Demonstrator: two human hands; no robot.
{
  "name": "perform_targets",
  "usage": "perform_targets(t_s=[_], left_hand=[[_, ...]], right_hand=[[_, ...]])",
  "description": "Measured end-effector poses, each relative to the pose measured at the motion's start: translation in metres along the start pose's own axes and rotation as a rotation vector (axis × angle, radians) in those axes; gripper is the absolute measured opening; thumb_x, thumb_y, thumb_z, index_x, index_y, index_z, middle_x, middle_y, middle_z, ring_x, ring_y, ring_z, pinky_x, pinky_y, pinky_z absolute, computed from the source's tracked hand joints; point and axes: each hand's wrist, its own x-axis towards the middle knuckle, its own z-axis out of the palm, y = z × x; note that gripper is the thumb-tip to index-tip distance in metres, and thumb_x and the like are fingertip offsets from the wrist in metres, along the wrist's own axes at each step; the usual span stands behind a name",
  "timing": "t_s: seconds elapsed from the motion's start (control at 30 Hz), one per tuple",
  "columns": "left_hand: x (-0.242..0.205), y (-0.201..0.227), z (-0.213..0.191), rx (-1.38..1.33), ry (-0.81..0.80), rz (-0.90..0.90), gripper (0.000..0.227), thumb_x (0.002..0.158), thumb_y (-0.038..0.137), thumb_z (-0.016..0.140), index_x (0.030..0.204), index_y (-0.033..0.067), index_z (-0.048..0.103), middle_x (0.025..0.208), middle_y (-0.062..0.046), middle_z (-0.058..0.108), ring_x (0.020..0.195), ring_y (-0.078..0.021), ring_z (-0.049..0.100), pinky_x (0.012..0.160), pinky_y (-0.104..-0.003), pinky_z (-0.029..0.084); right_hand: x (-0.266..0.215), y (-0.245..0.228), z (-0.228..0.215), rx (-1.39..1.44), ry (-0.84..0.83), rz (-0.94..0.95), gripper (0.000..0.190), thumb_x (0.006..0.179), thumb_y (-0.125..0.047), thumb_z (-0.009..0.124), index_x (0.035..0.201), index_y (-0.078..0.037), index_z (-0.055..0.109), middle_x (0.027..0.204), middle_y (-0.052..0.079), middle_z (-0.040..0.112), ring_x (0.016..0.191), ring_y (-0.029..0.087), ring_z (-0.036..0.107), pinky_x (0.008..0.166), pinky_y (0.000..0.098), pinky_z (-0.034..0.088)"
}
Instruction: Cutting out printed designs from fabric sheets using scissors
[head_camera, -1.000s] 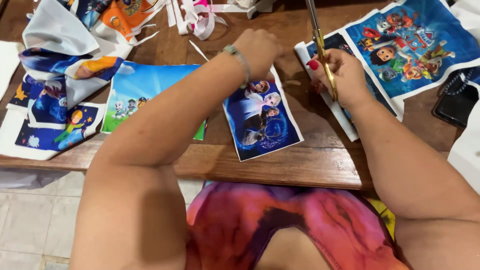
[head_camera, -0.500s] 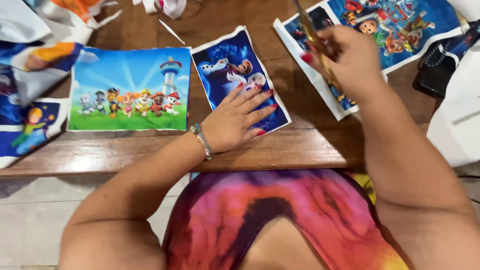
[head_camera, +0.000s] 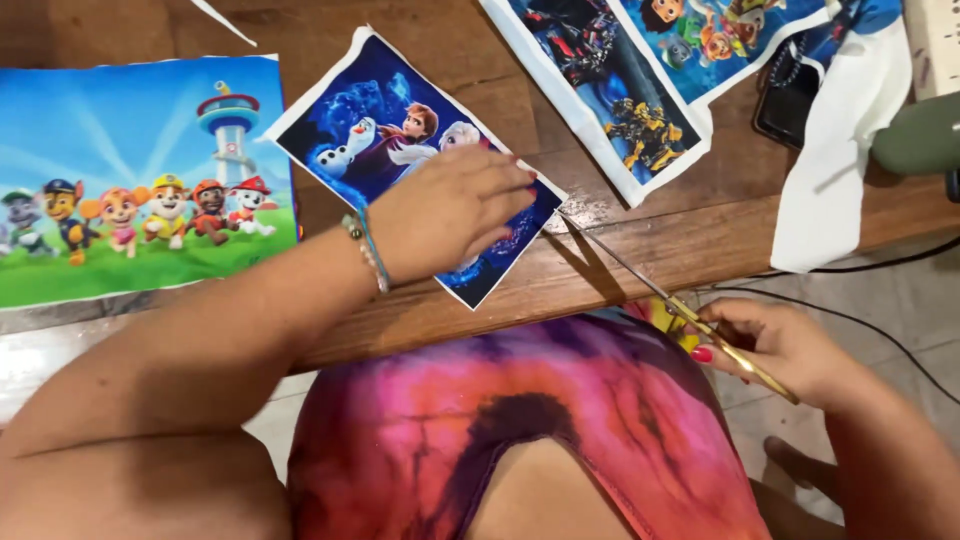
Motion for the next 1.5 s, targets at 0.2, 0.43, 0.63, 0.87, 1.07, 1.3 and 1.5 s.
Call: perform_targets(t_s=[0.2,0.43,0.63,0.87,1.07,1.3,1.5], left_hand=[[-0.017,0.012,0.012,0.127,-0.112,-0.098,0.063,0.093,0.057,0.063,0.140,0.0162,0.063,0.154,-0.011,0.053,0.143,-0.0334,0.044,0.118,-0.056,0.030],[-0.019,0.042,0.001,0.236,-0.237,-0.298,0.065,0.094,0.063,0.049,0.146,0.0245,0.056,0.157,-0.010,0.047,0.142,-0.0359,0.041,0.110,-0.068,0.031],[-0.018,0.041,0.005,0.212,-0.285,-0.301,0.066,0.095,0.062,0.044,0.149,0.0250,0.051,0.158,-0.010,0.044,0.145,-0.0385,0.037,0.111,-0.071,0.027],[-0.020,0.042,0.012,0.201,-0.327,-0.333,0.068,0.095,0.063,0.039,0.154,0.0279,0.042,0.164,-0.009,0.037,0.150,-0.0387,0.029,0.115,-0.071,0.020],[-0.021,0.041,0.014,0.167,-0.342,-0.342,0.068,0.095,0.063,0.039,0.154,0.0286,0.041,0.165,-0.008,0.033,0.153,-0.0375,0.023,0.117,-0.072,0.017],[-0.023,0.041,0.019,0.149,-0.342,-0.355,0.069,0.095,0.065,0.037,0.155,0.0305,0.039,0.166,-0.007,0.030,0.154,-0.0372,0.019,0.119,-0.071,0.013],[-0.023,0.041,0.021,0.155,-0.348,-0.356,0.070,0.094,0.066,0.038,0.155,0.0313,0.038,0.167,-0.007,0.028,0.155,-0.0374,0.018,0.119,-0.072,0.012]], right_hand=[[-0.008,-0.017,-0.009,-0.010,-0.044,0.055,0.026,0.084,-0.011,0.079,0.107,0.001,0.082,0.078,0.009,0.066,0.058,0.016,0.052,0.049,0.0283,0.040],[-0.002,-0.013,-0.029,-0.058,-0.022,0.257,0.027,0.082,-0.002,0.081,0.109,-0.004,0.083,0.079,0.011,0.067,0.057,0.020,0.052,0.054,0.0337,0.045],[0.021,-0.021,-0.018,-0.026,-0.053,0.075,0.027,0.084,-0.013,0.078,0.107,-0.001,0.081,0.066,0.007,0.064,0.049,0.015,0.055,0.043,0.0291,0.044],[0.036,-0.029,-0.007,0.027,-0.070,0.022,0.021,0.087,-0.014,0.075,0.103,-0.001,0.078,0.072,0.008,0.069,0.047,0.016,0.054,0.042,0.0275,0.044],[0.046,-0.042,-0.002,-0.018,-0.054,0.018,0.019,0.086,-0.014,0.078,0.100,-0.002,0.077,0.075,0.007,0.071,0.047,0.012,0.053,0.039,0.0258,0.045],[0.052,-0.047,0.000,-0.028,-0.075,-0.026,0.021,0.087,-0.012,0.076,0.106,-0.003,0.077,0.084,0.007,0.076,0.046,0.010,0.051,0.039,0.0242,0.045],[0.054,-0.051,0.004,-0.045,-0.061,-0.013,0.017,0.087,-0.014,0.077,0.100,-0.004,0.076,0.080,0.007,0.075,0.044,0.009,0.050,0.038,0.0241,0.044]])
